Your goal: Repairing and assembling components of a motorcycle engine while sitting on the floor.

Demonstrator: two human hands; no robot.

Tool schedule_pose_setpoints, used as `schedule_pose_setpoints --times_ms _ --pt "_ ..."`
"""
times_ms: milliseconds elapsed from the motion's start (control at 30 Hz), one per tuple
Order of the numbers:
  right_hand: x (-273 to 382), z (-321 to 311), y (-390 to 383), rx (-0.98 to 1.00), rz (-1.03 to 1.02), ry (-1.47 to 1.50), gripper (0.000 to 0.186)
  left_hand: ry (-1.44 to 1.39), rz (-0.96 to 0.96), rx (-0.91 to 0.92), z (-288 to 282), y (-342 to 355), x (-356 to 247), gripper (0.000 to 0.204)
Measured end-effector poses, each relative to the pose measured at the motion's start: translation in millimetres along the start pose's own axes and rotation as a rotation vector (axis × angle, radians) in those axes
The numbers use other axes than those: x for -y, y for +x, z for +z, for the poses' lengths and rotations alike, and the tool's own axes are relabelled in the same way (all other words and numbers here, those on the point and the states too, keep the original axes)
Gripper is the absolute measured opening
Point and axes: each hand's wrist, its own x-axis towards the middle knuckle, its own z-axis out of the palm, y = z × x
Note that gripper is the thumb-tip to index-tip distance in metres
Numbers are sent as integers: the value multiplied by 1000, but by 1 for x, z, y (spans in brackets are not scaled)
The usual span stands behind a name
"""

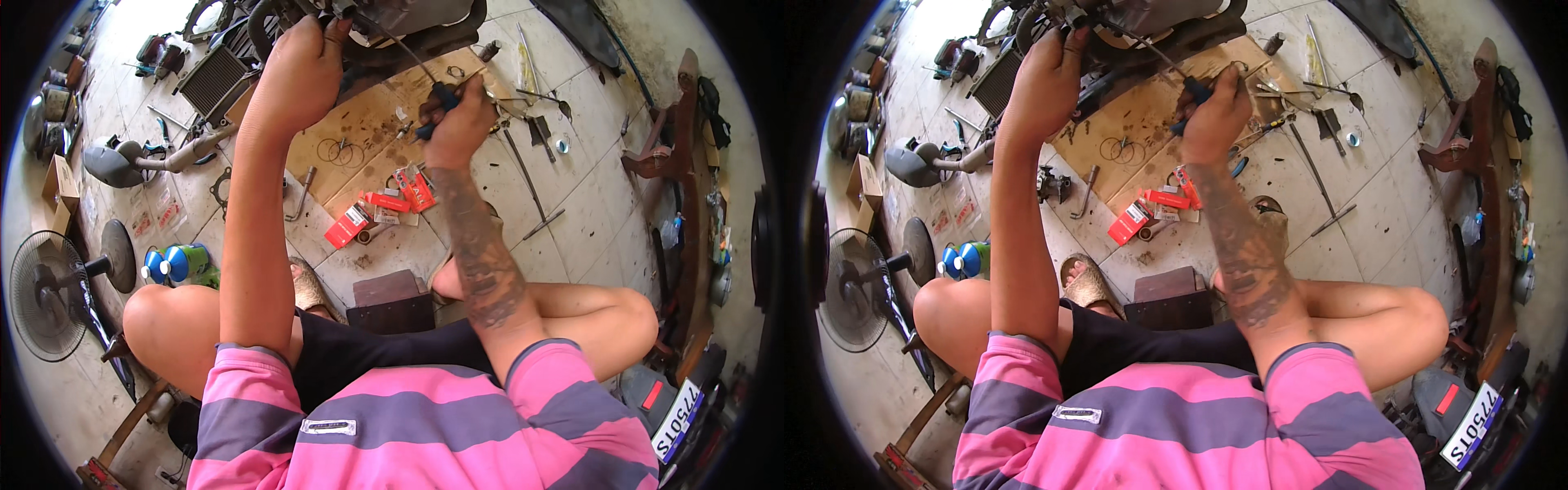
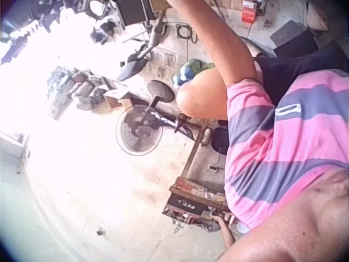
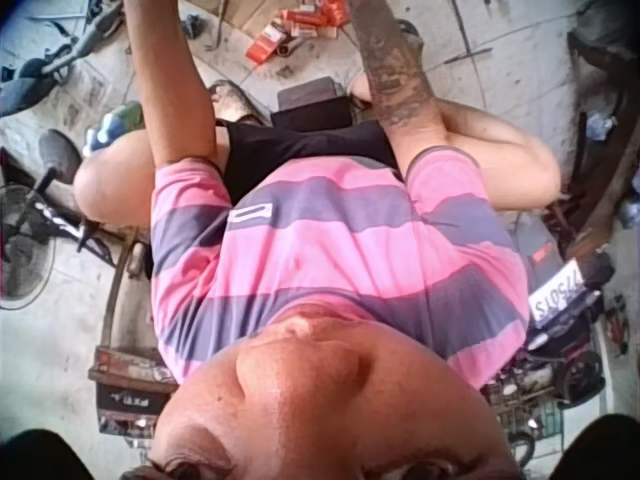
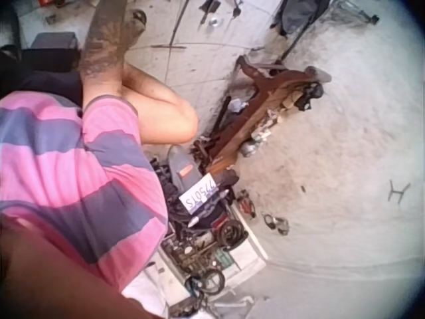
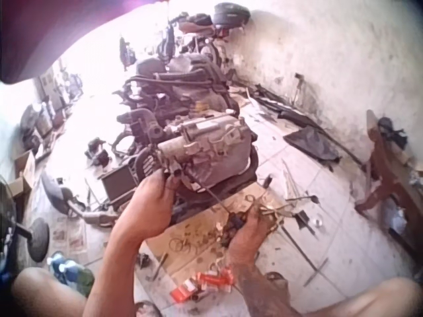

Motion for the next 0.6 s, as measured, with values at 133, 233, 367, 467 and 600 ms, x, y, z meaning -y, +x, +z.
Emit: schedule_pose_setpoints --times_ms 133,233,367,467,600 --pt "-15 2 -10 -47 35 48 37 46 84 -69 -2 0 -2 36" --pt "-27 3 -11 -89 70 95 35 24 135 -20 -8 3 -4 32" --pt "-43 13 -19 -109 141 213 36 169 193 51 -14 2 -3 25" --pt "-51 24 -26 -155 157 268 36 181 42 127 -16 6 -2 26" --pt "-41 12 -9 -89 137 218 39 146 146 52 -19 9 -6 38"
